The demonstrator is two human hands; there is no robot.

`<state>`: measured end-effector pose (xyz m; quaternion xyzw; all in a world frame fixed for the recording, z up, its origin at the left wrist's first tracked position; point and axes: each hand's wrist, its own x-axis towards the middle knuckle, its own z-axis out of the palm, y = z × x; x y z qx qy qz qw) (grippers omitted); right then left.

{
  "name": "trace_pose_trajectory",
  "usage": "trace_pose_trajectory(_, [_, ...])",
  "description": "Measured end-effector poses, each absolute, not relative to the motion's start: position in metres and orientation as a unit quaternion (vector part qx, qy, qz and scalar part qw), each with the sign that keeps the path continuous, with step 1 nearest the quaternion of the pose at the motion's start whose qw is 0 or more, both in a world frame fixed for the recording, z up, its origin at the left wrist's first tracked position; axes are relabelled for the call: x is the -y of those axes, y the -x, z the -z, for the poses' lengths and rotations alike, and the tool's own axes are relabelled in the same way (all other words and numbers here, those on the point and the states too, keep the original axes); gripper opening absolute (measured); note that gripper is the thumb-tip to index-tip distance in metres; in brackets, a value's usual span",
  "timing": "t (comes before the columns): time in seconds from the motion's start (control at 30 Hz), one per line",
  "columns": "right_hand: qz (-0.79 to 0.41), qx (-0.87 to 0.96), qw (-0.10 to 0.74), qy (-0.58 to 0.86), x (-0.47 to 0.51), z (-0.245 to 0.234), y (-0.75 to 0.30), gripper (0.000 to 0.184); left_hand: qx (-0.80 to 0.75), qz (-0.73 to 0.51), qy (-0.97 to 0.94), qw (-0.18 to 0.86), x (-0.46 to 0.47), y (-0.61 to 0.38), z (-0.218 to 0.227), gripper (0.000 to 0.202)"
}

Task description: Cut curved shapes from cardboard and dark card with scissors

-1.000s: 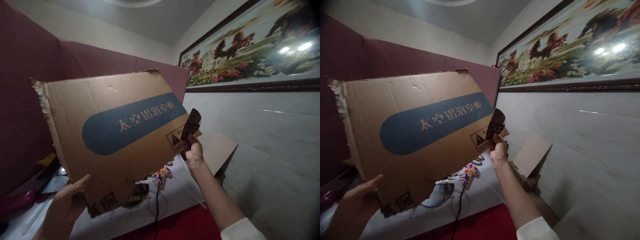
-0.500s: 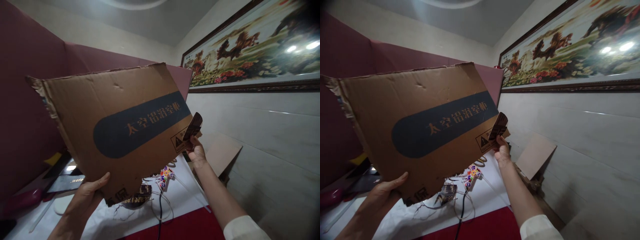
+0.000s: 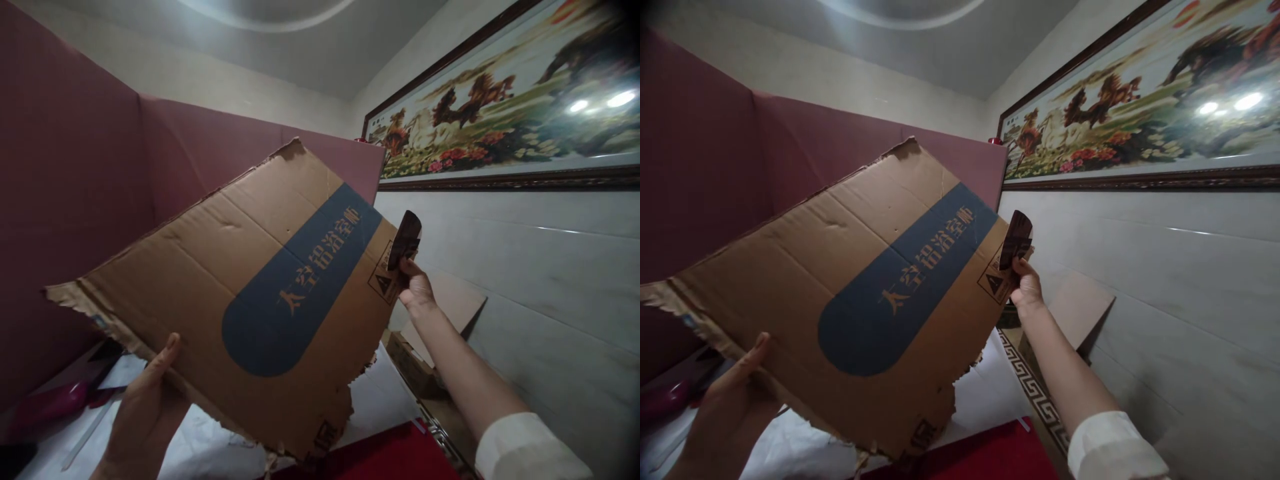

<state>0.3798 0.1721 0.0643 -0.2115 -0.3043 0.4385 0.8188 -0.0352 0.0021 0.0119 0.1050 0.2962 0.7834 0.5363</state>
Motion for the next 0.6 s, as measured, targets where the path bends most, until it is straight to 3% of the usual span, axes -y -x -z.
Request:
trace_pose_trajectory(0.2, [-0.441,0.302,0.816,0.221,-0.173,-0.082,-0.379,0.012,-0.287,-0.795,-0.104,0.525,0.000,0.029,-0.021,0.028])
trace_pose_trajectory(0.6, [-0.384,0.392,0.813,0.196,-0.179,-0.157,-0.346,0.015,-0.338,-0.741,-0.157,0.559,-0.007,-0.004,0.018,0.036])
